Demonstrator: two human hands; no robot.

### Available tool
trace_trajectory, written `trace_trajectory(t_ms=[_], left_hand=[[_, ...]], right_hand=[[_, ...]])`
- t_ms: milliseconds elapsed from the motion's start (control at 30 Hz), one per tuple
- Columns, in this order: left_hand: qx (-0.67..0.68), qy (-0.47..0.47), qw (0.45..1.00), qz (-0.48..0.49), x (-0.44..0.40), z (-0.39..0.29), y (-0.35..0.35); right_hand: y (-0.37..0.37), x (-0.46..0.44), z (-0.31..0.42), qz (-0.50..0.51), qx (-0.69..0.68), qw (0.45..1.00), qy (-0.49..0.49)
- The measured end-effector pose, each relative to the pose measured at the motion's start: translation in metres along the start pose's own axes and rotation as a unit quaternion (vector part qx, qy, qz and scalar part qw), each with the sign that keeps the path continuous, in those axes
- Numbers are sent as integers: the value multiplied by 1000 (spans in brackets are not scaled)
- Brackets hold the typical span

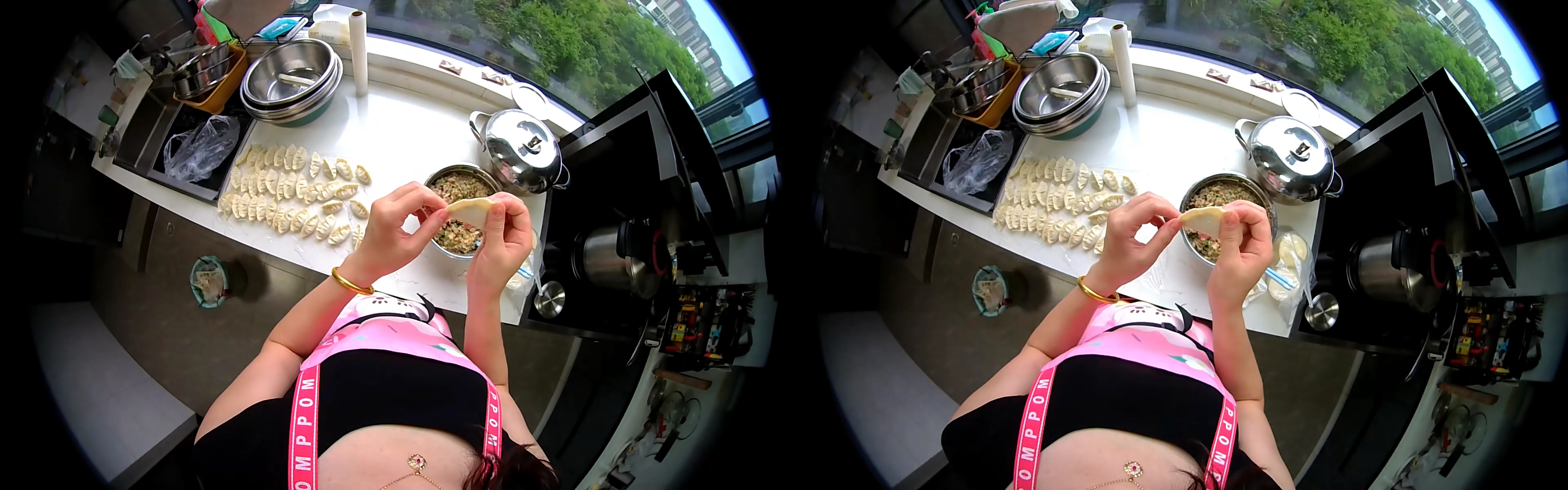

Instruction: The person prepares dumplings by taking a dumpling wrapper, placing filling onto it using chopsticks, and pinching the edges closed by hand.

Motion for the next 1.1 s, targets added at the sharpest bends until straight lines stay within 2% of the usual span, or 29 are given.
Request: trace_trajectory(t_ms=[233, 300, 633, 800, 933, 1100], left_hand=[[21, -2, 1000, -16, 5, 9, -6], [50, 35, 998, -2, 7, 15, -8], [60, -4, 998, 4, -3, 8, -5], [52, 21, 998, 11, 0, 11, -6], [76, 9, 997, 7, -13, -3, -3], [27, -37, 998, 40, -14, -7, -7]], right_hand=[[3, 1, -3, 3, 20, 1000, 3], [1, 1, 0, 1, 15, 1000, 2], [3, 2, -2, 6, 48, 999, 11], [-4, 5, 3, 6, 16, 1000, -6], [-10, 4, 9, 21, 38, 999, 14], [-16, 8, 10, 44, 52, 997, 22]])
Point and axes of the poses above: each hand's wrist, its own x-axis away from the middle knuckle, its own y-axis out of the back of the hand, z = x × y, the point moved 8 cm from there along -x, towards the middle knuckle, and after that the axes turned 6 degrees about -x, right-handed, at the moved point
